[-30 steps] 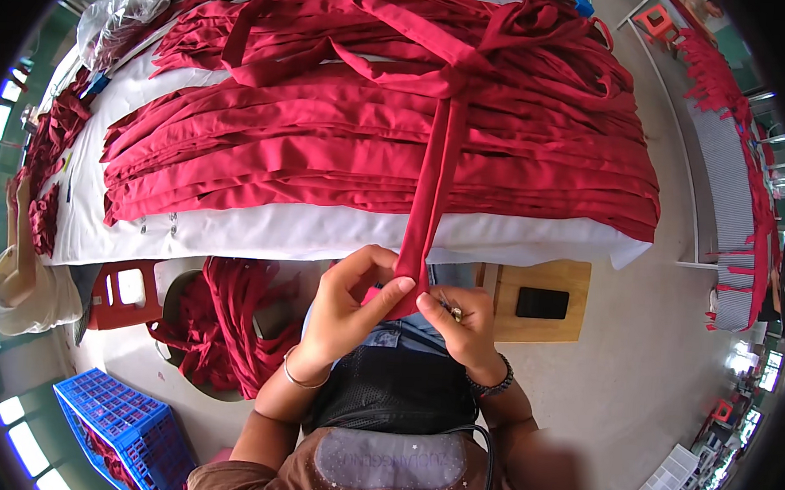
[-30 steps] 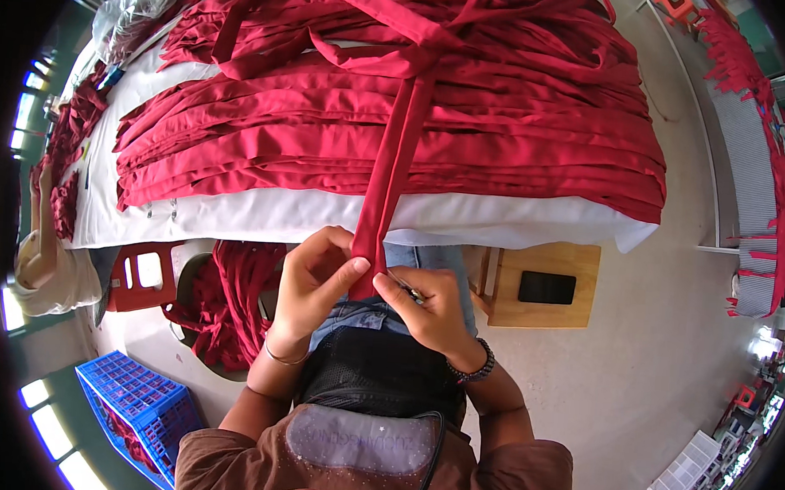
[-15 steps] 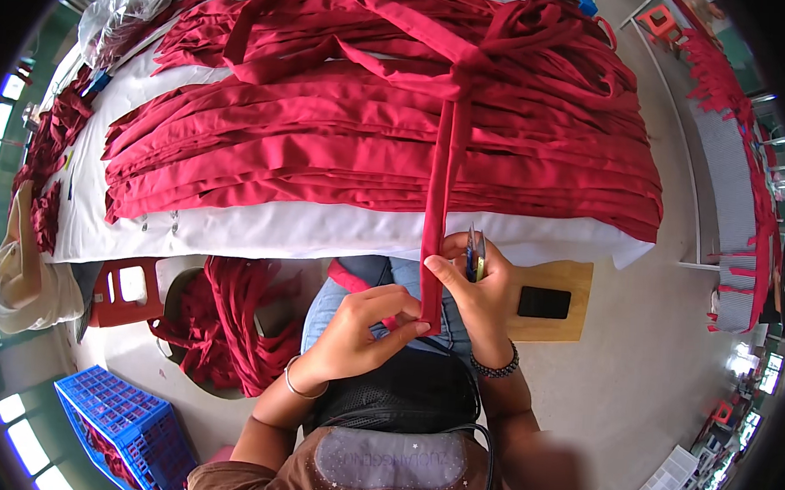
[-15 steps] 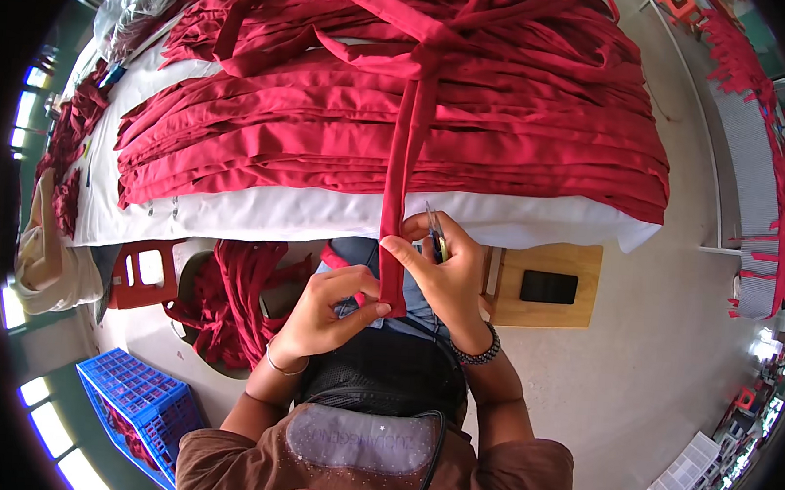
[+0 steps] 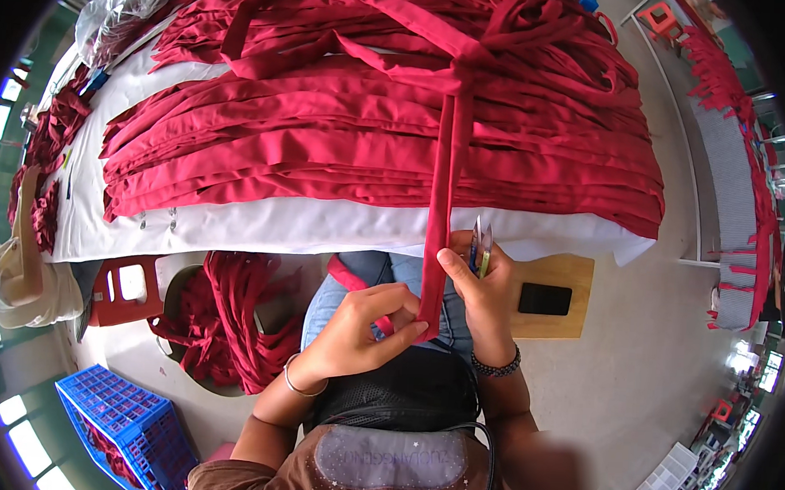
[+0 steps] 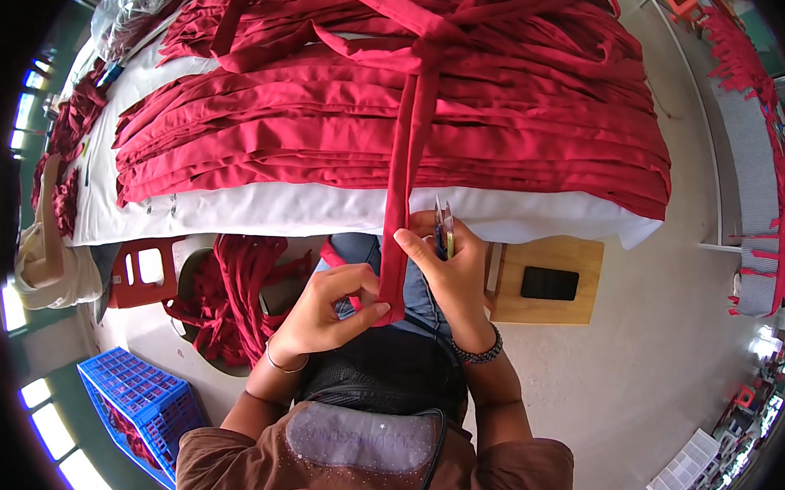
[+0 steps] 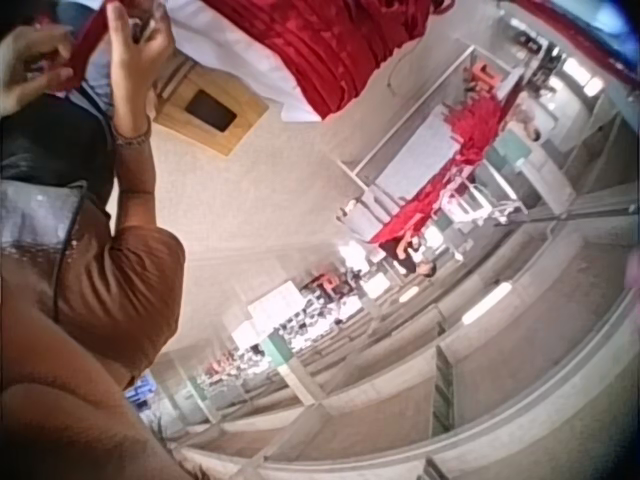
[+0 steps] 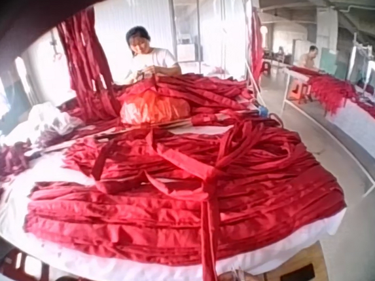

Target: Trimming loose threads and excess material from red fabric strips using small thread snips.

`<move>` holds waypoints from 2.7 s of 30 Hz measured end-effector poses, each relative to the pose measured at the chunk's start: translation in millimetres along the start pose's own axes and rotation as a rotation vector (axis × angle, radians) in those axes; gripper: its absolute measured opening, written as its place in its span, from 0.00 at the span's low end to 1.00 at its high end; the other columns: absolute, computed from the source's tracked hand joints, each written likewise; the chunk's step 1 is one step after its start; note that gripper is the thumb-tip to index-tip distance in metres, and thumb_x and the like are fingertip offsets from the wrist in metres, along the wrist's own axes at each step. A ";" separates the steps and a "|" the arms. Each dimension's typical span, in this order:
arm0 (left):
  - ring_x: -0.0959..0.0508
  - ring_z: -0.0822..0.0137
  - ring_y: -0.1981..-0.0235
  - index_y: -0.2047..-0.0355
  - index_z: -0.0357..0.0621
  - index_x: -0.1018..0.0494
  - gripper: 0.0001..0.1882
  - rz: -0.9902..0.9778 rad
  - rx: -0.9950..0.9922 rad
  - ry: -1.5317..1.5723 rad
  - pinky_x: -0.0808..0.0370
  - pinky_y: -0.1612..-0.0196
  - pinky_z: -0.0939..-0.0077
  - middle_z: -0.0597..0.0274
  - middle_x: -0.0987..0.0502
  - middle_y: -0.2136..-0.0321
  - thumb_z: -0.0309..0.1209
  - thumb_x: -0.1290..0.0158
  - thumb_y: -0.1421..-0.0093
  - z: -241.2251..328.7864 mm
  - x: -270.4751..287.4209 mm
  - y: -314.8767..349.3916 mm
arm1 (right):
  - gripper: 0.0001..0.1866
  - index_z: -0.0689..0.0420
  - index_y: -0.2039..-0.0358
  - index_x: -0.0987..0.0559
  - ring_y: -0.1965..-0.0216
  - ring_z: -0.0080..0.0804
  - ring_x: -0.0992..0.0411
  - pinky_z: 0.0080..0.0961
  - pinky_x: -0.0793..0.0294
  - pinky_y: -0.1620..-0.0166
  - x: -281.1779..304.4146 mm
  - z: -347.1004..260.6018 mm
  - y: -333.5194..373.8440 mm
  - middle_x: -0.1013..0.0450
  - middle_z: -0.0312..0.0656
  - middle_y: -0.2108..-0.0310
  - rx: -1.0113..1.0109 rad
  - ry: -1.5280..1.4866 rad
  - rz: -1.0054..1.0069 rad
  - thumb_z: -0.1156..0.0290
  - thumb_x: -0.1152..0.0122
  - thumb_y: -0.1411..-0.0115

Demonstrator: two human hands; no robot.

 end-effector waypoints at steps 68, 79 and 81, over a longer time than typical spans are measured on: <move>0.23 0.74 0.66 0.58 0.29 0.31 0.15 0.322 0.141 0.539 0.25 0.60 0.82 0.60 0.23 0.68 0.19 0.42 0.44 -19.3 28.8 -13.5 | 0.10 0.58 0.78 0.25 0.83 0.06 0.45 0.11 0.51 0.81 -17.8 -11.8 21.1 0.27 0.26 0.78 0.175 0.160 -0.289 0.72 0.30 0.49; 0.19 0.76 0.71 0.62 0.31 0.25 0.11 0.144 0.184 0.146 0.24 0.67 0.84 0.59 0.19 0.73 0.21 0.40 0.46 -22.5 14.4 14.1 | 0.12 0.61 0.74 0.21 0.84 0.09 0.46 0.14 0.49 0.80 1.4 -12.5 -15.2 0.39 0.22 0.87 0.095 0.088 0.017 0.66 0.29 0.48; 0.19 0.75 0.71 0.62 0.31 0.25 0.12 0.124 0.191 0.120 0.24 0.68 0.85 0.59 0.19 0.74 0.22 0.40 0.46 -25.7 19.6 18.0 | 0.12 0.61 0.75 0.21 0.83 0.09 0.45 0.14 0.48 0.80 1.4 -14.9 -11.8 0.38 0.23 0.86 0.072 0.086 0.014 0.67 0.29 0.48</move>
Point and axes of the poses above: each hand's wrist, its own y-axis away from the middle knuckle, its own x-axis out of the back of the hand, z = x × y, the point moved 7 cm from there along -y, towards the middle knuckle
